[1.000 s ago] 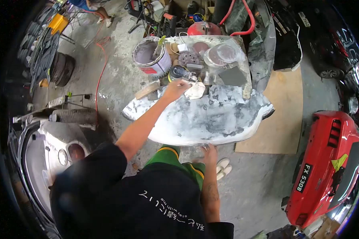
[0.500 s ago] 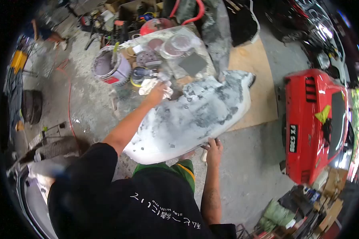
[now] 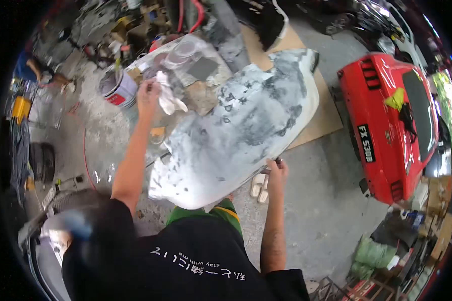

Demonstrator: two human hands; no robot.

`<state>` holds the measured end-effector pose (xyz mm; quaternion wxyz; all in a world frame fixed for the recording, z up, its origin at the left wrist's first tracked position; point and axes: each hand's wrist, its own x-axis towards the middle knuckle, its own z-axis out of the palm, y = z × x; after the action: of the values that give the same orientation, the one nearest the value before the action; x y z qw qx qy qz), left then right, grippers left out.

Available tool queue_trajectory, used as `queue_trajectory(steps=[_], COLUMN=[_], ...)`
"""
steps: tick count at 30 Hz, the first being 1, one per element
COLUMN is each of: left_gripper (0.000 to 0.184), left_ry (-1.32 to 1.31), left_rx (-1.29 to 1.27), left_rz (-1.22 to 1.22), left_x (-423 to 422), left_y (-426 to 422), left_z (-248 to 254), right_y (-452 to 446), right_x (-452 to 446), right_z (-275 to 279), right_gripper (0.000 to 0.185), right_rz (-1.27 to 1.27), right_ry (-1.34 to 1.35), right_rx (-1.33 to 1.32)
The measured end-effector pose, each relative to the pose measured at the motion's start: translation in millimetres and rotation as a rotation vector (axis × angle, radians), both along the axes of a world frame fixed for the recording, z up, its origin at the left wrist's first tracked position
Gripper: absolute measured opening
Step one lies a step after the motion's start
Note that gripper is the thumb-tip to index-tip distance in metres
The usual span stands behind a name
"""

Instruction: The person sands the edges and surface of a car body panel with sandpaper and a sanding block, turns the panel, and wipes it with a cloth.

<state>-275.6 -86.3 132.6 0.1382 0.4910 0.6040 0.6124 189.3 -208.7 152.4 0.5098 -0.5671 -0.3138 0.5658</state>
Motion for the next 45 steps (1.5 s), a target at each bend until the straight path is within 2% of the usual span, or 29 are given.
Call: queue_trajectory(steps=[2, 4, 6, 8, 9, 10, 12, 13, 15, 16, 18, 19, 20, 22, 23, 27, 29, 30, 32, 33, 35, 39, 41, 45], left_gripper=[0.018, 0.02, 0.022, 0.016, 0.016, 0.017, 0.019, 0.02, 0.021, 0.021, 0.017, 0.018, 0.028, 0.047, 0.056, 0.05, 0.054, 0.051, 0.046, 0.046, 0.038, 0.035, 0.031, 0.027], left_ry=[-0.019, -0.024, -0.262, -0.593, -0.645, -0.701, -0.791, -0.818, -0.85, -0.897, -0.889, -0.647, -0.158, 0.608, 0.719, 0.556, 0.548, 0.53, 0.35, 0.358, 0.329, 0.223, 0.242, 0.18], left_rx=[-0.007, -0.025, 0.059, 0.1, 0.127, 0.15, 0.145, 0.183, 0.151, 0.12, 0.049, -0.08, -0.082, 0.042, -0.097, -0.019, 0.149, 0.177, 0.102, 0.111, 0.256, 0.287, 0.399, 0.41], left_rz=[-0.089, -0.115, -0.246, -0.365, -0.437, -0.518, -0.65, -0.668, -0.732, -0.768, -0.658, -0.611, -0.614, -0.562, -0.606, -0.655, -0.897, -0.924, -0.866, -0.87, -0.804, -0.74, -0.585, -0.516], left_x=[31, 52, 70, 92, 100, 110, 135, 148, 166, 174, 196, 205, 198, 224, 231, 253, 281, 294, 311, 320, 344, 376, 385, 386], left_y=[-1, -15, -18, -23, -25, -27, -38, -42, -58, -69, -85, -84, -74, -96, -109, -131, -128, -124, -117, -107, -84, -32, -3, 30], left_z=[42, 78, 104, 139, 158, 176, 222, 238, 257, 261, 244, 211, 144, 96, 82, 80, 82, 91, 107, 110, 120, 165, 182, 191], right_y=[-5, 0, 4, 7, 11, 11, 9, 8, 9, 9, 7, 4, 0, -3, -9, -32, -41, -46, -53, -57, -67, -81, -88, -98], right_x=[43, 65, 69, 70, 72, 74, 50, 42, 32, 27, 15, 10, 7, 5, 2, -1, 1, 4, 11, 11, 19, 24, 24, 31], right_z=[16, 27, 30, 38, 34, 29, 40, 45, 46, 46, 44, 43, 43, 29, 30, 32, 32, 31, 35, 40, 48, 54, 66, 63], right_gripper=[0.015, 0.016, 0.019, 0.018, 0.028, 0.028, 0.042, 0.055, 0.058, 0.061, 0.063, 0.064, 0.065, 0.066, 0.067, 0.067, 0.066, 0.065, 0.065, 0.065, 0.07, 0.075, 0.075, 0.076], right_rz=[-0.039, 0.066, 0.125, 0.11, 0.133, 0.119, -0.001, 0.01, 0.031, 0.077, 0.075, 0.066, 0.06, 0.086, 0.096, 0.139, 0.142, 0.152, 0.191, 0.223, 0.272, 0.319, 0.332, 0.353], right_ry=[-0.042, -0.107, -0.149, -0.157, -0.171, -0.168, -0.163, -0.1, -0.046, -0.003, 0.067, 0.115, 0.159, 0.236, 0.284, 0.418, 0.451, 0.476, 0.384, 0.357, 0.241, 0.177, 0.19, 0.184], right_rx=[0.071, 0.152, 0.178, 0.19, 0.195, 0.214, 0.284, 0.291, 0.303, 0.304, 0.309, 0.288, 0.265, 0.278, 0.273, 0.221, 0.218, 0.21, 0.244, 0.247, 0.225, 0.272, 0.278, 0.296])
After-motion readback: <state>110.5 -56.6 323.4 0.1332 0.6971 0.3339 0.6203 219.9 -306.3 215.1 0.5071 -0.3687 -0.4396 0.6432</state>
